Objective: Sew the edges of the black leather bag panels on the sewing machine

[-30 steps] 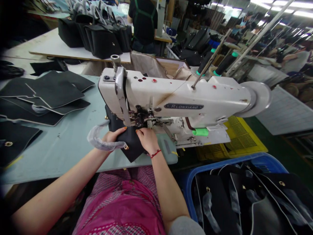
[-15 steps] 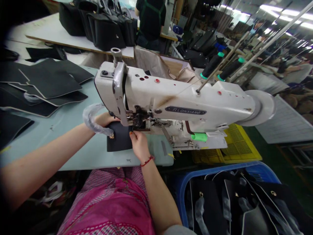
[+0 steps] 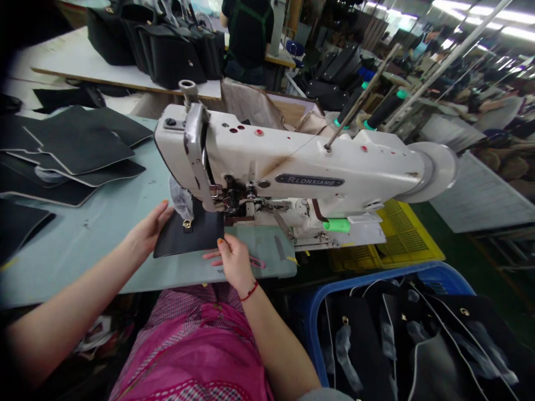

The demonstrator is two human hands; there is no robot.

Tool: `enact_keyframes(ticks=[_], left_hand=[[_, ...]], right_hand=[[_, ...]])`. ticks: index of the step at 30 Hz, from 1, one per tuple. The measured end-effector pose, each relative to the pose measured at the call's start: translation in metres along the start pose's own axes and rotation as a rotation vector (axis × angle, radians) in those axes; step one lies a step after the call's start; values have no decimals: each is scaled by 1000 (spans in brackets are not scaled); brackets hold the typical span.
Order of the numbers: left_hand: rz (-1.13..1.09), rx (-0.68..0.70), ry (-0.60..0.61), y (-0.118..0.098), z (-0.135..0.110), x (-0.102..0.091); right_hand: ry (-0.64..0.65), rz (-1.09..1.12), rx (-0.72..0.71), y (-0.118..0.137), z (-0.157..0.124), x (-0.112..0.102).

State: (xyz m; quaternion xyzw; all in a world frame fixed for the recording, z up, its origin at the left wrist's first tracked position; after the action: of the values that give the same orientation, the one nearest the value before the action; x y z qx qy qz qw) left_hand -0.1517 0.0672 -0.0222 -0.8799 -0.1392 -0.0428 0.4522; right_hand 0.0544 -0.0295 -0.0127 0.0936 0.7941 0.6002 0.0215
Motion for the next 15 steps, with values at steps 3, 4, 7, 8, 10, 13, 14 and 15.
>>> enact_keyframes(ticks=[3,4,7,8,10,13,14,15], left_hand=[[-293,9,-97,47,-39,-8],[-365,49,-20,60,-52,-2],[-463,94,115,83,-77,28],[-462,71,112,86,-79,40],[-424,-4,39,88,-74,57],[-338,-33,-67,85,-61,65],[-303,0,-92,85,-58,65],[-259,44,-116,85,-56,62]], right_hand=[[25,35,19,-5,1,2],[32,45,22,-6,2,2],[45,72,-2,-8,2,4],[39,70,-15,-7,2,4],[13,45,-42,-5,-1,3],[-19,-4,-85,-2,-9,0],[-14,-15,-92,-1,-11,-2],[0,-21,-93,-1,-14,-3]])
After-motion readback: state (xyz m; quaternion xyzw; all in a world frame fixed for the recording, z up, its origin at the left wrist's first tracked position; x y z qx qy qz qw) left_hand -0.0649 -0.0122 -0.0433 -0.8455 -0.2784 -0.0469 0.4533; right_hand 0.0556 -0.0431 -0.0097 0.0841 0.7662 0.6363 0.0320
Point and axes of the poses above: each hand's wrist, its own z-axis towards the middle knuckle, its own x-axis out of the palm, y = z × x, the point moved 1 cm from there along z, towards the middle knuckle, and after that the axes turned 14 degrees about -y, right-handed, at the moved point
